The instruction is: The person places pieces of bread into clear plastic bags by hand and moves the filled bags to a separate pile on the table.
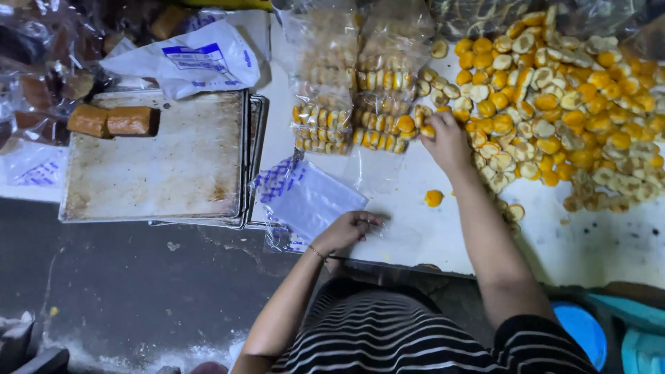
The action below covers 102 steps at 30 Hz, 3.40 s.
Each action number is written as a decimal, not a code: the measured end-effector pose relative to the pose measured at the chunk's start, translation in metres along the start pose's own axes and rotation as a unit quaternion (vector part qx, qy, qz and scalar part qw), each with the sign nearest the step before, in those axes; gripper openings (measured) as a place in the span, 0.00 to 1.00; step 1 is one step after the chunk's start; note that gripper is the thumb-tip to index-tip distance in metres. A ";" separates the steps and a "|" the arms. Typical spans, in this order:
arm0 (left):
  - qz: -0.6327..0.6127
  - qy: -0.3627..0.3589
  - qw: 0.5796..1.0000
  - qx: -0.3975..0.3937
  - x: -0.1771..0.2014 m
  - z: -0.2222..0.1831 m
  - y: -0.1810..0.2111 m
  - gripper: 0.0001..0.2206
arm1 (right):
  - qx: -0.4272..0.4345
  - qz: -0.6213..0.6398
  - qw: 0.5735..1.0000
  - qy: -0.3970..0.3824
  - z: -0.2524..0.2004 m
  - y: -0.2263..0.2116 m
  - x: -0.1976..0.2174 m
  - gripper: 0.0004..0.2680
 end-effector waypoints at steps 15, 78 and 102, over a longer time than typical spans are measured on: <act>0.053 -0.115 0.992 0.010 -0.010 0.023 -0.016 0.16 | -0.022 -0.040 0.992 -0.121 0.008 -0.068 0.004 0.22; 0.054 -0.097 0.993 0.031 -0.033 -0.030 0.021 0.18 | -0.082 0.106 0.969 0.209 -0.156 -0.032 0.184 0.11; 0.085 -0.047 0.995 -0.010 -0.055 -0.019 0.022 0.16 | -0.087 0.106 0.956 0.259 -0.121 -0.048 0.135 0.22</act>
Point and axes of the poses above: each hand's wrist, its own z-axis towards the middle knuckle, its own x-axis out of the back of the hand, y = z × x, the point moved 6 cm from there along z, towards the middle knuckle, and after that the axes turned 15 degrees about y, right-handed, at the moved point
